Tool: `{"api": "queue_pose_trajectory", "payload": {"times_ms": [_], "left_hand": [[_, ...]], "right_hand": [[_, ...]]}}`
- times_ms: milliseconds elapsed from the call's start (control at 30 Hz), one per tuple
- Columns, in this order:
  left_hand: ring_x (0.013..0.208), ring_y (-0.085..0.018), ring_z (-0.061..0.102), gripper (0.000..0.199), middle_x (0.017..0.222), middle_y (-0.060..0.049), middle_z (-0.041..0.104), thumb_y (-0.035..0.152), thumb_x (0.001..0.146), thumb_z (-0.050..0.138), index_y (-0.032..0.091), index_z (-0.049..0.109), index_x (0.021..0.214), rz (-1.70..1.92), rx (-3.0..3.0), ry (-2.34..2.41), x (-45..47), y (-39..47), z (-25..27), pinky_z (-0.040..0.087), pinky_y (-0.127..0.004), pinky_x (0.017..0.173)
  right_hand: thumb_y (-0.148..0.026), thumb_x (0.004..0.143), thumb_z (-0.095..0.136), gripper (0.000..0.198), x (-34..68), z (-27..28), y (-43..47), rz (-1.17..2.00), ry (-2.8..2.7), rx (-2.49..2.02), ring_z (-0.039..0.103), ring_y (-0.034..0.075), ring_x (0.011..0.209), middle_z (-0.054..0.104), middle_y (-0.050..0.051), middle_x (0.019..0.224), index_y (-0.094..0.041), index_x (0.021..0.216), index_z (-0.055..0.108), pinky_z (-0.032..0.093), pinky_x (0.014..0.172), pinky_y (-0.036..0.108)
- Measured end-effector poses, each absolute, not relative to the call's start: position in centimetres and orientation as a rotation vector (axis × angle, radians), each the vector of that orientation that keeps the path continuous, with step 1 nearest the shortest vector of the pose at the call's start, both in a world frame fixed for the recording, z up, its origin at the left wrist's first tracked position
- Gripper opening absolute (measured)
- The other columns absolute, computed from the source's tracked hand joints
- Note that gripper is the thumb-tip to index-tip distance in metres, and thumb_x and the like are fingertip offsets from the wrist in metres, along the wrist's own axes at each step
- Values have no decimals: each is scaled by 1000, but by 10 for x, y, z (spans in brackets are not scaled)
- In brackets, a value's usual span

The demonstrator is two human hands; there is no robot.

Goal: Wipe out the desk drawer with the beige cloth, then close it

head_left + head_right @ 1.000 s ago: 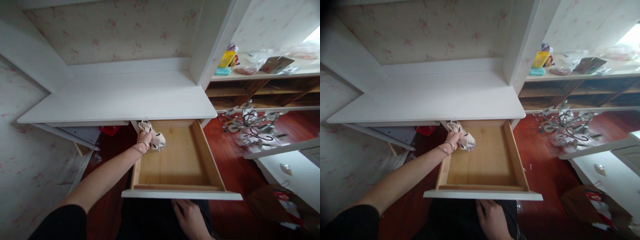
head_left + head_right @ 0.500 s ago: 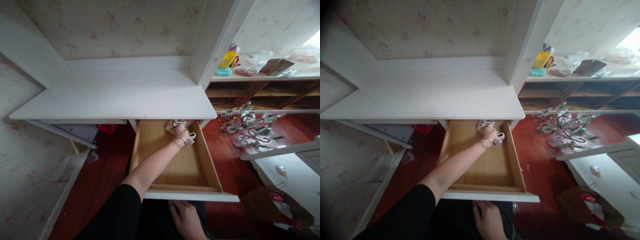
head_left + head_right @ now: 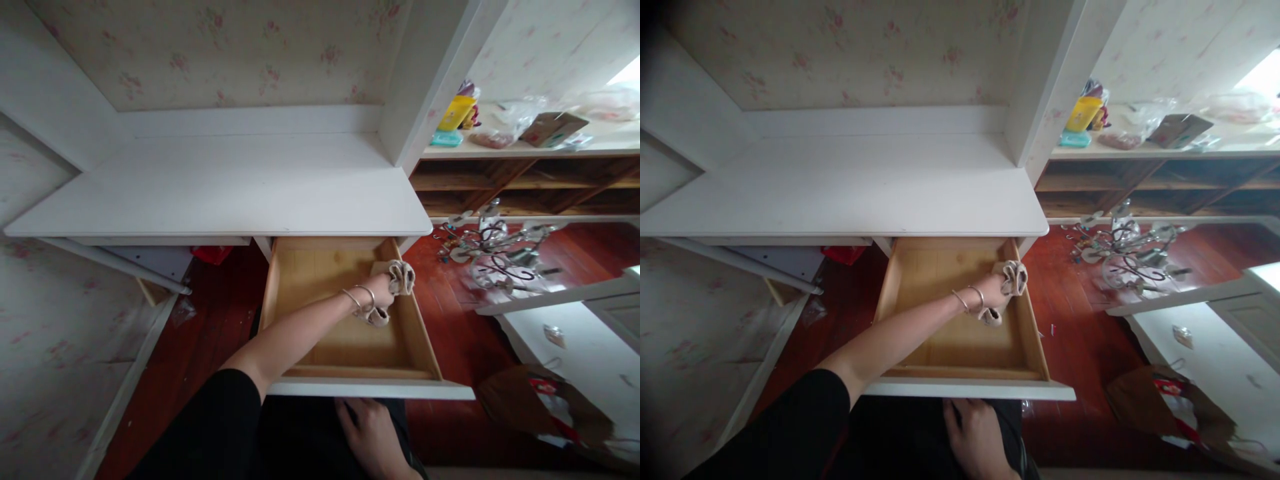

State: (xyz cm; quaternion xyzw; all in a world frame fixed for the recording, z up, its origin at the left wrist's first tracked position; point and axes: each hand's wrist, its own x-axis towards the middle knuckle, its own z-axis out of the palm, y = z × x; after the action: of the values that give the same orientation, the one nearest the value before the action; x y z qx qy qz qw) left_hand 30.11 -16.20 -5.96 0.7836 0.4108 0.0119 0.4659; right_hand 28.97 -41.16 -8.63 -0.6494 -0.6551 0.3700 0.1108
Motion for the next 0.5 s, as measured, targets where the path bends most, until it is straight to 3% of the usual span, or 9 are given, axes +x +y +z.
{"api": "queue_pose_trajectory", "payload": {"times_ms": [167, 333, 500], "left_hand": [[88, -31, 68, 20, 90, -11, 72, 15, 59, 69, 22, 67, 78, -311, 2115, 635, 269, -217, -48, 53, -37, 74], [97, -30, 68, 45, 106, -9, 71, 19, 64, 63, 24, 60, 109, -547, 2329, 307, 245, -241, -33, 52, -35, 73], [98, -27, 67, 39, 108, -7, 71, 18, 68, 62, 24, 63, 106, -771, 2376, 296, 197, -231, -13, 52, -35, 77]], "right_hand": [[-25, 99, 42, 33, 289, -86, -410, 1086, -1929, -1900, 70, 23, 91, 75, 7, 97, -22, 94, 74, 48, 82, 28], [-30, 100, 37, 38, 289, -87, -413, 1062, -1919, -1886, 69, 25, 90, 74, 9, 96, -20, 94, 73, 48, 82, 33], [-33, 100, 36, 40, 290, -90, -415, 1096, -1920, -1873, 69, 27, 95, 74, 10, 103, -20, 100, 73, 50, 86, 35]]}}
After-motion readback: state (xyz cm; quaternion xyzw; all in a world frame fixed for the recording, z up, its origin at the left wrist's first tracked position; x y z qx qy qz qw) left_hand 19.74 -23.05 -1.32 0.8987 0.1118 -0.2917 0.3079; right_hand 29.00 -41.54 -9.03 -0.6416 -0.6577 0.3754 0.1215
